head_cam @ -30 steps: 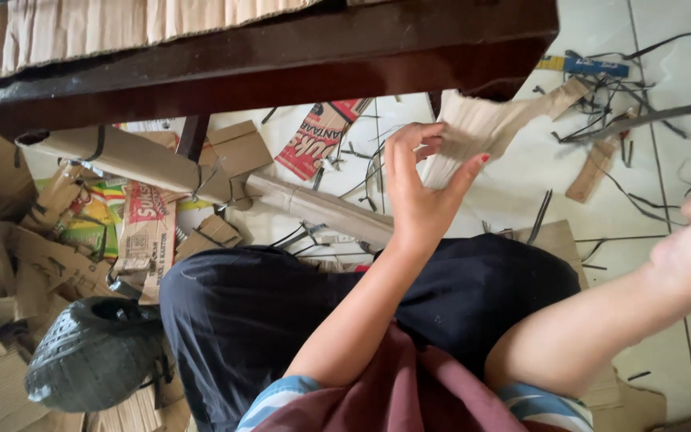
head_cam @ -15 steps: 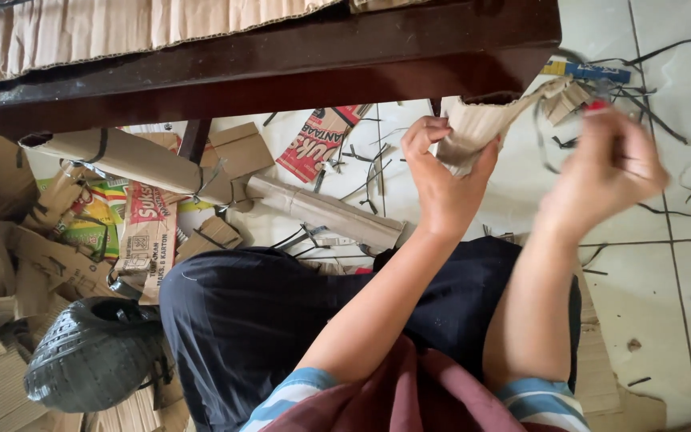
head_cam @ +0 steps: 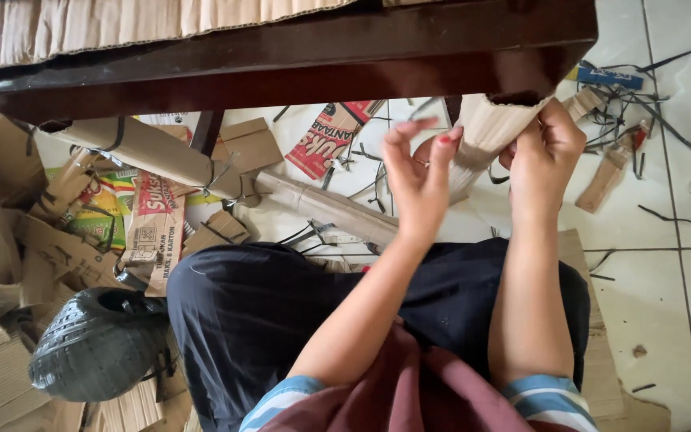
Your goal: Wrapping furniture legs with cardboard and securing them with plastic ties for protection
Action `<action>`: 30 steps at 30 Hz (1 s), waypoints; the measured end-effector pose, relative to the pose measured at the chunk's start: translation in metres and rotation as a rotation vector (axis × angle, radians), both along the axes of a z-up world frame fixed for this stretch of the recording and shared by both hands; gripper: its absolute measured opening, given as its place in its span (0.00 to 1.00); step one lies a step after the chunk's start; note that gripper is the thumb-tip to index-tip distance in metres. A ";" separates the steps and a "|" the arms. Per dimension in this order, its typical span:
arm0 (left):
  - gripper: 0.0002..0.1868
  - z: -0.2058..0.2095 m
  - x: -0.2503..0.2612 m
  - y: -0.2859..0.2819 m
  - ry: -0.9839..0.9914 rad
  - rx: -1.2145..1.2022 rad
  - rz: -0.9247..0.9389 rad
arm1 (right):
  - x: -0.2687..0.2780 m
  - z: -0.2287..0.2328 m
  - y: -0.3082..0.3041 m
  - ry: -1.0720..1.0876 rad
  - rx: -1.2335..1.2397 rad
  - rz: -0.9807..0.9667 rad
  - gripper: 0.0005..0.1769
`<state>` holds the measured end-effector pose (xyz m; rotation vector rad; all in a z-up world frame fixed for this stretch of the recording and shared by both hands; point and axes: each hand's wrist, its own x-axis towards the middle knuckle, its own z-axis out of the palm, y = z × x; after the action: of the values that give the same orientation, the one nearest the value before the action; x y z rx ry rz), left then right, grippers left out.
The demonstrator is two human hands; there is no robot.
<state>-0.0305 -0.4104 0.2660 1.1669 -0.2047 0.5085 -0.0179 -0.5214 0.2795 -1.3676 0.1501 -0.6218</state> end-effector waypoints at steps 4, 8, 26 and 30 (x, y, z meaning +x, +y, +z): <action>0.30 0.007 0.011 0.015 0.115 -0.092 -0.118 | 0.001 0.002 0.000 -0.012 0.003 0.039 0.16; 0.32 -0.008 0.023 0.022 0.120 0.021 -0.201 | 0.003 -0.004 -0.003 0.003 -0.023 0.054 0.17; 0.10 0.032 0.005 0.032 0.270 0.319 -0.080 | -0.004 -0.015 -0.004 -0.157 -0.304 0.003 0.32; 0.09 0.031 0.012 0.039 0.258 0.508 0.010 | -0.016 0.004 -0.013 -0.188 -0.336 0.207 0.36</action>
<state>-0.0187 -0.3712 0.2972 1.7159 -0.1059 0.3151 -0.0340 -0.5344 0.2834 -1.6127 -0.2556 -0.6151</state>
